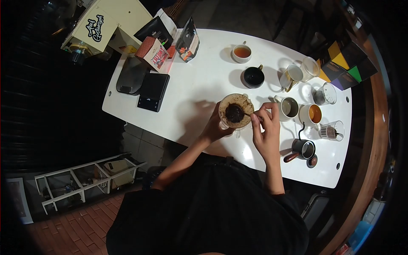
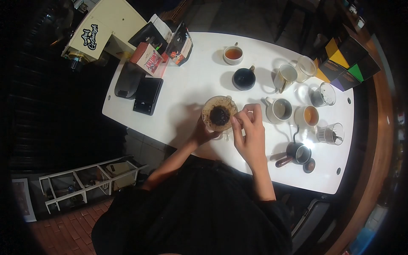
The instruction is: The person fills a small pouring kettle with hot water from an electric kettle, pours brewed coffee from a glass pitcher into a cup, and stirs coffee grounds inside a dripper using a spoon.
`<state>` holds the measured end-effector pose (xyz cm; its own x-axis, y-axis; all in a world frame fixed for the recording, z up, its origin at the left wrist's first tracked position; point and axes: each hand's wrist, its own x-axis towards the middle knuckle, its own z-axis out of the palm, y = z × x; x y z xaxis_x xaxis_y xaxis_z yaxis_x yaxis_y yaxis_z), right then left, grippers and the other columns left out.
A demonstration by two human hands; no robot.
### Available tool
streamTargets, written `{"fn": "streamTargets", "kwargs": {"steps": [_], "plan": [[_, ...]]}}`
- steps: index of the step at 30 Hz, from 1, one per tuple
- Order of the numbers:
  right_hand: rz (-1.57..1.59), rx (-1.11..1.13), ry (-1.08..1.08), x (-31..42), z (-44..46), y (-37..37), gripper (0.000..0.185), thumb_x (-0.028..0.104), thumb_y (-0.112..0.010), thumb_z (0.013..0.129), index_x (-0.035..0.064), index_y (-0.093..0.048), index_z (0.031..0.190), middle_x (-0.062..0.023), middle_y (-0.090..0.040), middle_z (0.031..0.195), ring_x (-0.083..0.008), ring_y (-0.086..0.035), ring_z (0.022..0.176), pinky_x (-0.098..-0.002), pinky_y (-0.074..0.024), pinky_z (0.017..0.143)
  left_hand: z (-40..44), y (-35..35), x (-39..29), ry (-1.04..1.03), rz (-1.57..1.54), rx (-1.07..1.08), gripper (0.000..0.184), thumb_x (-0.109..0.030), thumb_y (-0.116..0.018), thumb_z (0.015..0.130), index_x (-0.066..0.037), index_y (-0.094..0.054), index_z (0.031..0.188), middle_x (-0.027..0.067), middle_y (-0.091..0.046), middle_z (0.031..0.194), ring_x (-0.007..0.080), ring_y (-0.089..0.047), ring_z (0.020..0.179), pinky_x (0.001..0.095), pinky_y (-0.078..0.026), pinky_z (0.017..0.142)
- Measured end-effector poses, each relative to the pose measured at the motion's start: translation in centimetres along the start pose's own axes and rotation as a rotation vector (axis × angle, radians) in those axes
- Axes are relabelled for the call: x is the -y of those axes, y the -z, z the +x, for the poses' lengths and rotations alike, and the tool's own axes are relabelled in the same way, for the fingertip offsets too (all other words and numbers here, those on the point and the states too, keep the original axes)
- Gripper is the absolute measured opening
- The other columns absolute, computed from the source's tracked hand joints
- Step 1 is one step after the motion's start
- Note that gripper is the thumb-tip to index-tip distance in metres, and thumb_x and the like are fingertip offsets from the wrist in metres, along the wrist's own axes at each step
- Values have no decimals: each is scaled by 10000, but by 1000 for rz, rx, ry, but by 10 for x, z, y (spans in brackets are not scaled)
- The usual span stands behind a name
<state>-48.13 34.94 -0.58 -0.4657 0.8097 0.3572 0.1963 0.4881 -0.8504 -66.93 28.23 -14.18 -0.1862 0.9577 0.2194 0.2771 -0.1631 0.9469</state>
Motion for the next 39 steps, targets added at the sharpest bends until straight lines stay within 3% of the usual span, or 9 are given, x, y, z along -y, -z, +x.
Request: {"fn": "streamTargets", "kwargs": {"steps": [9,11,15,17,23,27,33,39], "plan": [[-104,-91,154,4,1,7,71,5,-688,921,-16,-621,934,-133,-497,1020,-218,-585,682,-344,-465,614,0,2,-8,-18,7,-4,795,-262,-836,745,-43,-508,1436,178,-450,1478,366,-454,1383,475,-403,1147],[-224,-48,151,2,0,6,82,14,-690,918,-16,-614,924,-135,-503,1009,-223,-579,680,-347,-463,611,0,1,-6,-25,2,-5,801,-267,-837,746,-41,-504,1438,178,-452,1473,365,-455,1382,473,-405,1145],[-113,15,72,-3,-2,-1,95,37,-679,935,-19,-604,918,-137,-510,1006,-231,-574,693,-347,-459,606,0,1,-4,1,1,-9,838,-282,-842,745,-21,-474,1452,167,-459,1456,351,-470,1371,458,-418,1136],[23,-1,-44,-1,-4,-1,109,50,-643,970,-29,-587,920,-132,-514,1021,-232,-560,711,-336,-451,606,-1,0,-3,-2,-14,-14,850,-288,-844,746,-15,-465,1456,164,-460,1450,347,-477,1366,453,-423,1132],[0,-103,-12,0,-6,4,130,54,-600,1009,-40,-572,924,-129,-514,1043,-225,-540,732,-311,-441,615,1,0,2,2,-48,-7,852,-277,-846,749,-14,-456,1460,168,-460,1448,344,-487,1355,451,-423,1129],[-77,-134,150,3,-6,8,84,21,-639,971,-37,-589,936,-125,-510,1066,-220,-564,754,-320,-453,629,-1,1,1,-37,14,8,835,-269,-846,752,-18,-468,1453,173,-460,1452,350,-466,1371,464,-408,1140],[18,29,18,1,-11,4,61,14,-669,938,-7,-612,936,-134,-500,1057,-239,-584,706,-374,-469,642,-1,0,-5,-7,-16,-14,817,-274,-844,746,-30,-489,1441,178,-457,1453,361,-453,1377,469,-401,1144],[-160,-36,101,0,-9,7,59,5,-681,918,8,-623,933,-141,-498,1045,-253,-601,710,-379,-465,601,-1,1,-6,-17,52,-12,798,-269,-838,754,-31,-493,1433,179,-461,1434,364,-464,1360,470,-408,1136]]}}
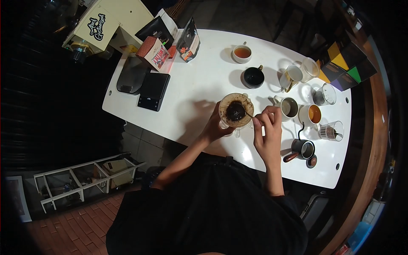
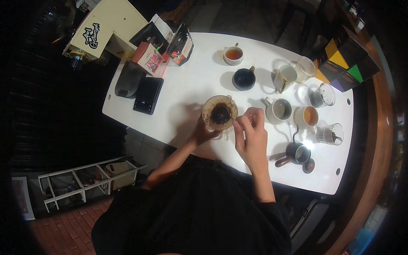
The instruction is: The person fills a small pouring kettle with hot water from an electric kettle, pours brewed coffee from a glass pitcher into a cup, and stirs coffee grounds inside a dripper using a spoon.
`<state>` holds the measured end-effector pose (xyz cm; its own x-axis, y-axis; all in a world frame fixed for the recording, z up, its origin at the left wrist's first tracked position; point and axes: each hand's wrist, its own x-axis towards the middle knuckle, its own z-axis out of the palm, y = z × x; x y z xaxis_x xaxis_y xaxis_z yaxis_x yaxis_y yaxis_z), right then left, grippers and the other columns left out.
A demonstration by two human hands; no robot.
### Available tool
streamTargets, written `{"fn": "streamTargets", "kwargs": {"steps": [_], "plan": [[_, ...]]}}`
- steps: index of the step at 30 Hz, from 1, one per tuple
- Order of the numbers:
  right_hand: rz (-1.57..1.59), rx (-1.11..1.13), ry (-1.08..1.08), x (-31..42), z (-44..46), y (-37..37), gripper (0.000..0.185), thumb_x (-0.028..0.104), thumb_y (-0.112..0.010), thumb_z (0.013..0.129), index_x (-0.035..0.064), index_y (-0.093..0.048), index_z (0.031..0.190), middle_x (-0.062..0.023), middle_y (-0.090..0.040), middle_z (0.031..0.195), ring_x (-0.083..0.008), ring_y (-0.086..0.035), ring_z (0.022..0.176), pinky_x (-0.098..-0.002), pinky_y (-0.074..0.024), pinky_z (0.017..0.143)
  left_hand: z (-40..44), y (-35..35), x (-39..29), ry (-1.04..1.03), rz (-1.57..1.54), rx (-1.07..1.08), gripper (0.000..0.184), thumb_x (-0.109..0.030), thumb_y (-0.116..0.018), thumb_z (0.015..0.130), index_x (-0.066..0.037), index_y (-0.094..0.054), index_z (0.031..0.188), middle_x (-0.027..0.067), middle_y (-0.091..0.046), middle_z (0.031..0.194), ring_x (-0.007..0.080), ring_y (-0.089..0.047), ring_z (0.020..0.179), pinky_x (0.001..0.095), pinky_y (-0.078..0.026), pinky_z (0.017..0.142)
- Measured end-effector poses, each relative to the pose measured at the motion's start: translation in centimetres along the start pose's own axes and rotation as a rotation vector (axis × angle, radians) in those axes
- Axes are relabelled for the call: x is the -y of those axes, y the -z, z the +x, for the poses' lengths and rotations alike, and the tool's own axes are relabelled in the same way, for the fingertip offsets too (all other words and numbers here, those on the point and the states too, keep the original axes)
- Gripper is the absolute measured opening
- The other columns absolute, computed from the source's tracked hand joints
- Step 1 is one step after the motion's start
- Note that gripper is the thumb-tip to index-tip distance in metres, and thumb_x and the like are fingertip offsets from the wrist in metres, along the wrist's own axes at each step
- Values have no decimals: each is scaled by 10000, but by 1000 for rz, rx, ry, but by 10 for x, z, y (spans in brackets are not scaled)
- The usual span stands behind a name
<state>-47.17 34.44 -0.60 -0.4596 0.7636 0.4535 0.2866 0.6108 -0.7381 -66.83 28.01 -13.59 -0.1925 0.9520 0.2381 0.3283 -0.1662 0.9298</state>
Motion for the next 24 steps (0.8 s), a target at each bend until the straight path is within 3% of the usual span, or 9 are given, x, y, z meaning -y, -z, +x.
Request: {"fn": "streamTargets", "kwargs": {"steps": [5,10,18,24], "plan": [[59,-92,76,4,0,3,71,-10,-685,905,8,-622,930,-147,-495,1023,-266,-600,712,-382,-478,607,-1,0,-1,12,-60,11,778,-261,-833,765,-31,-496,1428,180,-463,1427,369,-465,1355,472,-409,1131],[127,30,73,9,-5,3,127,-19,-713,874,13,-597,913,-144,-493,1006,-276,-597,715,-377,-490,625,-2,0,2,-1,-25,13,771,-268,-842,768,-38,-504,1422,170,-467,1423,358,-467,1353,474,-408,1132],[12,44,6,-1,-2,-2,113,24,-719,892,27,-610,926,-134,-512,1031,-262,-592,684,-389,-462,564,-2,0,6,-1,45,20,792,-262,-844,752,-38,-500,1429,167,-467,1433,351,-455,1373,465,-403,1140],[18,-78,71,-4,-1,-2,95,29,-715,893,30,-626,927,-133,-520,1017,-251,-582,663,-381,-463,564,-2,-2,7,5,9,1,786,-253,-836,744,-35,-506,1423,169,-465,1437,351,-458,1369,462,-400,1143]]}}
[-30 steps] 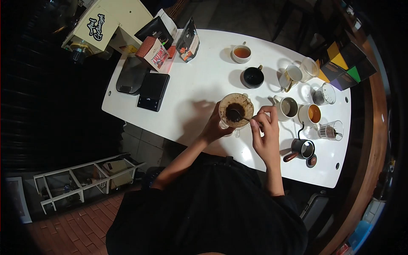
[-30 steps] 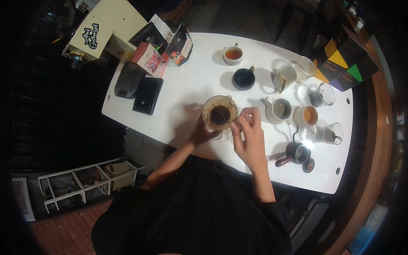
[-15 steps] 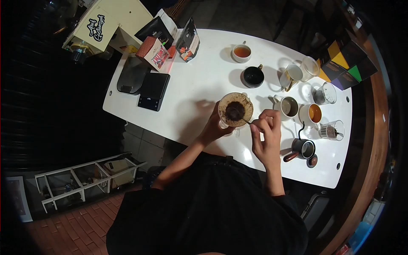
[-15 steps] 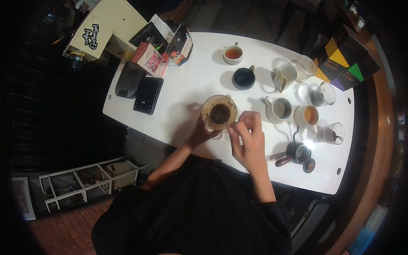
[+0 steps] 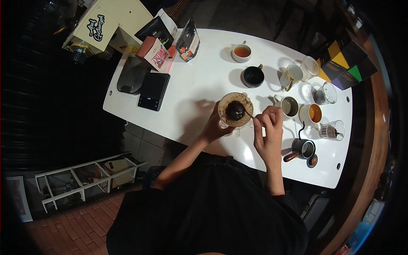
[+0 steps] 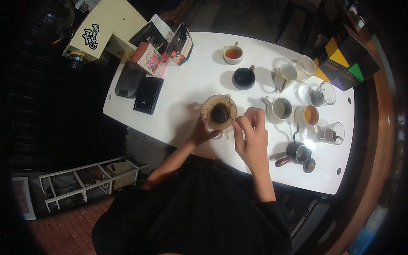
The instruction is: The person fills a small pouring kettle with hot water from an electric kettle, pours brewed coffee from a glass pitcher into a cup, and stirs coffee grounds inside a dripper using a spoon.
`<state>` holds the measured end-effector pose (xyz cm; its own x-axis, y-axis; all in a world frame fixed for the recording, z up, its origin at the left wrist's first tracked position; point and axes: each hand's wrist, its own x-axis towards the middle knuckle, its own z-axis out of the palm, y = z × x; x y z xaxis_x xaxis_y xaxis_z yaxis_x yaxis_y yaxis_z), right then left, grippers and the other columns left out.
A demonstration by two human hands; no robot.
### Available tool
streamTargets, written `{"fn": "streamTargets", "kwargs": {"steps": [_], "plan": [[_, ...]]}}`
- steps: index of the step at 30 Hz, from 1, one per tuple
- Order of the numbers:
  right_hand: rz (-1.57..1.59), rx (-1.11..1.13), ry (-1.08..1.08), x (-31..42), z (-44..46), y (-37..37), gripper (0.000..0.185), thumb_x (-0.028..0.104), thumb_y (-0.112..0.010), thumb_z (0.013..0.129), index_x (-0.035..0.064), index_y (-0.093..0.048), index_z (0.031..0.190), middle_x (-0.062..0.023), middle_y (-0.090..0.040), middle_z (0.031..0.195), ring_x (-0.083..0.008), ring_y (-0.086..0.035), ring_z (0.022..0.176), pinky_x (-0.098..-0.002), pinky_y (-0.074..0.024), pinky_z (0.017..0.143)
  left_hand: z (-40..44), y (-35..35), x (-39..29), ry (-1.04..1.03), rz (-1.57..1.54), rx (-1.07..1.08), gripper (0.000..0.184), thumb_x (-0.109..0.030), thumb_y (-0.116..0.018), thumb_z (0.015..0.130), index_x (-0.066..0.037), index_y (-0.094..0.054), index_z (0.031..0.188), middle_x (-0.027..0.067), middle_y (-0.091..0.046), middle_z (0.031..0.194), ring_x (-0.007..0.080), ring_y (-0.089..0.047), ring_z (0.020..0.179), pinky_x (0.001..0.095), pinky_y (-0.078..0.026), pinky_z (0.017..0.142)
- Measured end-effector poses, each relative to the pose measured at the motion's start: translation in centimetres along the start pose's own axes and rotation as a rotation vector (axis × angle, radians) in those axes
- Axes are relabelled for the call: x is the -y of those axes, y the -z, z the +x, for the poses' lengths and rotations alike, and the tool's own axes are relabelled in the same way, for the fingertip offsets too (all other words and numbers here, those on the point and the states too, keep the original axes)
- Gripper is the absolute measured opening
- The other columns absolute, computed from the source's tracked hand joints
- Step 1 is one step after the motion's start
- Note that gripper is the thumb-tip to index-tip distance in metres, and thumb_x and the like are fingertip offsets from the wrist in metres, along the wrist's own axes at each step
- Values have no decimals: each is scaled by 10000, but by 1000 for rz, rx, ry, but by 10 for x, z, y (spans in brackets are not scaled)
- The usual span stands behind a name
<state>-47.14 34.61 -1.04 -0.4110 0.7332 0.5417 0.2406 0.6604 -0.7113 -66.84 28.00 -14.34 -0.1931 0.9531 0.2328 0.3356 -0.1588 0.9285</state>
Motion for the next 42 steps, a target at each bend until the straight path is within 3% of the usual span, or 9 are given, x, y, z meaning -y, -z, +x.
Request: {"fn": "streamTargets", "kwargs": {"steps": [4,6,9,16,19,21,34,42], "plan": [[-51,-13,4,3,0,3,89,24,-710,894,28,-627,927,-134,-520,1013,-258,-589,676,-378,-473,583,1,1,-1,-4,7,15,788,-249,-833,738,-34,-506,1422,166,-460,1438,350,-461,1368,462,-398,1146],[-103,112,-69,5,0,4,71,0,-653,949,-41,-597,939,-143,-488,1061,-246,-625,824,-355,-525,718,0,1,-3,16,0,7,785,-253,-832,743,-33,-506,1422,165,-460,1436,350,-462,1366,462,-398,1145],[-48,208,-170,7,1,2,86,13,-627,971,-54,-583,940,-145,-499,1044,-251,-618,819,-346,-517,710,0,1,-4,37,-24,-1,782,-265,-830,750,-31,-507,1423,167,-461,1434,352,-461,1366,463,-399,1144],[127,175,-239,11,2,-3,140,52,-579,1019,-70,-568,953,-133,-502,1040,-214,-568,771,-310,-485,666,0,1,0,-16,-14,6,779,-321,-838,762,-33,-519,1412,177,-461,1427,357,-458,1363,471,-400,1139],[171,113,-196,10,2,-5,137,54,-572,1024,-66,-573,957,-129,-497,1049,-191,-551,753,-289,-475,650,1,1,0,-11,-18,12,761,-332,-839,768,-32,-530,1396,176,-462,1425,355,-462,1357,473,-401,1135],[140,96,-196,14,3,-1,50,19,-633,966,-21,-603,962,-147,-496,1036,-228,-596,713,-345,-474,665,0,2,-3,1,-21,11,752,-326,-837,770,-32,-531,1391,174,-462,1423,356,-463,1355,472,-402,1135],[68,127,-102,5,0,-3,75,25,-682,926,19,-607,935,-142,-491,1054,-237,-572,664,-372,-456,592,0,1,-3,1,-19,5,762,-262,-833,756,-39,-518,1413,172,-465,1431,356,-462,1364,470,-405,1139],[-48,-6,-20,5,1,-1,92,33,-715,892,34,-631,930,-136,-507,1033,-246,-580,688,-373,-461,568,3,1,-3,-26,-25,-4,783,-262,-831,755,-28,-506,1428,178,-468,1445,367,-462,1373,470,-401,1144]]}}
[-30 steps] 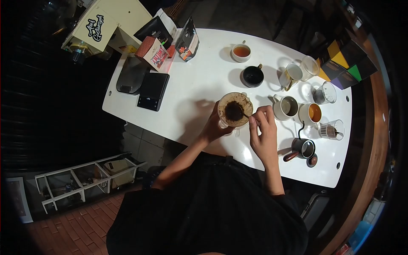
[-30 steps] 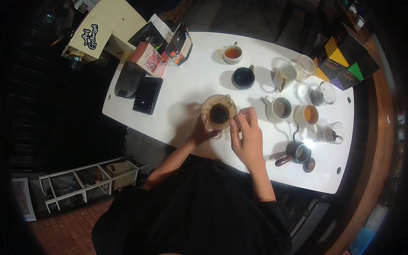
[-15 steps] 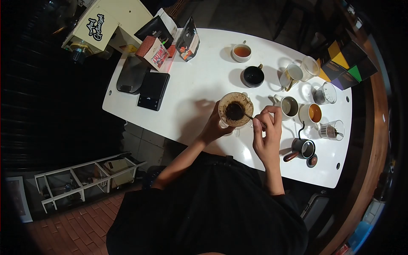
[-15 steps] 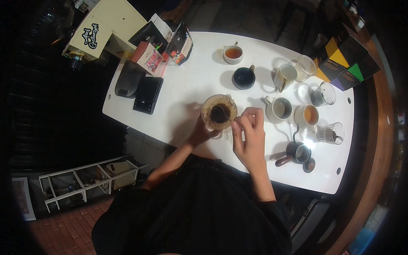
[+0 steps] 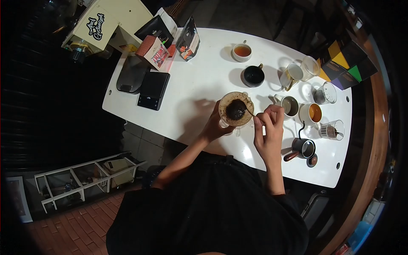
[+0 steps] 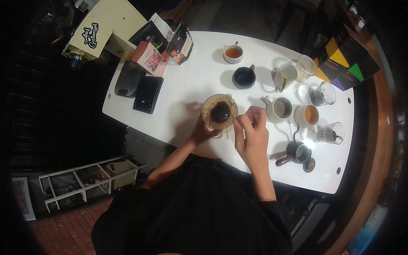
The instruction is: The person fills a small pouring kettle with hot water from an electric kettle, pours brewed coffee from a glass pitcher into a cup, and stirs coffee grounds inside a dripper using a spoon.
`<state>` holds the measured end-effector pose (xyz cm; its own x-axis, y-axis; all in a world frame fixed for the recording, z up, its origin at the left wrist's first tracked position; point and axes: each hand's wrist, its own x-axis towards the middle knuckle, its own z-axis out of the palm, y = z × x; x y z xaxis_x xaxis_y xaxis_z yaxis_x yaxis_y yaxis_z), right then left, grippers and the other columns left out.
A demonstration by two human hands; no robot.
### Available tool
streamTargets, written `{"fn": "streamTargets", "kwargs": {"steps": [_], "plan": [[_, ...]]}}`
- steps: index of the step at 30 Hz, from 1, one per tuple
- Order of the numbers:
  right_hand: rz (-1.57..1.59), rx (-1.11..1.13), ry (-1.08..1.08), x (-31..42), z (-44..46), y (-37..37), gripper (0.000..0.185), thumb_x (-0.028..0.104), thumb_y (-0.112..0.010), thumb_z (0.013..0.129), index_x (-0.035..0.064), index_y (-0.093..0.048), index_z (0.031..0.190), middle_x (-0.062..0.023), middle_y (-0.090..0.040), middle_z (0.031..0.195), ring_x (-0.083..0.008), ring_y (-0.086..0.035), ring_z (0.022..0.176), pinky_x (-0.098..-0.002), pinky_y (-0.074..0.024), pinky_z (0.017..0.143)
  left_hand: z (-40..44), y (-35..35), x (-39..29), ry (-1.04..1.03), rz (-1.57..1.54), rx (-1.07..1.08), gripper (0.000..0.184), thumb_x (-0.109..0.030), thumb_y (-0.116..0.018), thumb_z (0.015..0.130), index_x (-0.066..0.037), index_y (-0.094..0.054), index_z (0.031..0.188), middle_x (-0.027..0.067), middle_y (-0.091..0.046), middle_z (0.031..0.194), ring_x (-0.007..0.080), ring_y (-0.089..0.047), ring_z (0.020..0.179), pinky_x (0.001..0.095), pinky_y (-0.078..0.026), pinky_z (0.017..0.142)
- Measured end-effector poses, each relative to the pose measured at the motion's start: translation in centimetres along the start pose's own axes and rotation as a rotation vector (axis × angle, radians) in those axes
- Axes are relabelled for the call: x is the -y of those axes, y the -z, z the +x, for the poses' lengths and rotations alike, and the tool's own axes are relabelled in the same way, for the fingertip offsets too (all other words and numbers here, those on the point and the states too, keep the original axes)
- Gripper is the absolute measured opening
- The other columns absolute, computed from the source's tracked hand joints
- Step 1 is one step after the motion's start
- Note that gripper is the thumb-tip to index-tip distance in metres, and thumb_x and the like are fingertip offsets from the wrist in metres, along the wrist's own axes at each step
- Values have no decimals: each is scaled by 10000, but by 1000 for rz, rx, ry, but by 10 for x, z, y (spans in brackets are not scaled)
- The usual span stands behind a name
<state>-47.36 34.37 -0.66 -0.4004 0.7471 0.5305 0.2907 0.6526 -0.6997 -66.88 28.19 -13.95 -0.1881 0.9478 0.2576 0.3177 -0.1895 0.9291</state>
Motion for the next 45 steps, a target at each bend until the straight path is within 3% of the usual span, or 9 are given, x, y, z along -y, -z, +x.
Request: {"fn": "streamTargets", "kwargs": {"steps": [7,9,10,12,29,38,45], "plan": [[-89,44,53,0,1,1,99,57,-728,887,41,-641,932,-134,-519,1032,-248,-582,678,-376,-469,568,-1,0,-2,25,-17,4,794,-273,-838,754,-24,-503,1430,184,-472,1444,370,-462,1369,473,-402,1143],[-46,202,-68,7,0,3,67,10,-671,935,-15,-611,917,-136,-470,1058,-259,-613,781,-377,-508,693,-1,1,-2,21,-32,5,794,-276,-838,756,-24,-503,1430,186,-469,1447,371,-461,1370,475,-402,1143],[-48,204,-68,6,-1,1,67,10,-671,935,-15,-611,917,-136,-470,1058,-259,-613,781,-377,-508,693,-1,0,-2,18,-47,7,794,-279,-839,757,-24,-504,1430,188,-467,1451,373,-460,1371,477,-402,1143],[18,156,-22,3,-3,-4,91,76,-718,903,36,-640,928,-125,-524,1038,-241,-557,618,-376,-470,566,-1,0,-2,16,-56,4,789,-279,-838,761,-25,-504,1430,188,-463,1455,374,-458,1372,479,-401,1143],[57,163,17,7,-2,2,118,39,-739,860,37,-630,905,-133,-502,1033,-255,-565,680,-381,-464,575,0,0,-5,27,-77,-14,786,-256,-835,766,-28,-494,1436,179,-463,1453,360,-457,1373,474,-401,1141],[-75,3,72,3,-4,8,103,49,-741,870,51,-643,904,-133,-510,1033,-254,-588,697,-376,-461,565,0,0,-5,17,-67,-11,790,-268,-836,760,-25,-499,1432,174,-468,1444,352,-465,1371,464,-401,1143],[-21,115,-49,-4,-9,-4,91,41,-693,913,23,-604,922,-139,-504,1007,-254,-589,696,-397,-470,580,-1,1,0,5,20,5,787,-266,-841,764,-24,-500,1431,166,-478,1430,346,-473,1365,459,-405,1141]]}}
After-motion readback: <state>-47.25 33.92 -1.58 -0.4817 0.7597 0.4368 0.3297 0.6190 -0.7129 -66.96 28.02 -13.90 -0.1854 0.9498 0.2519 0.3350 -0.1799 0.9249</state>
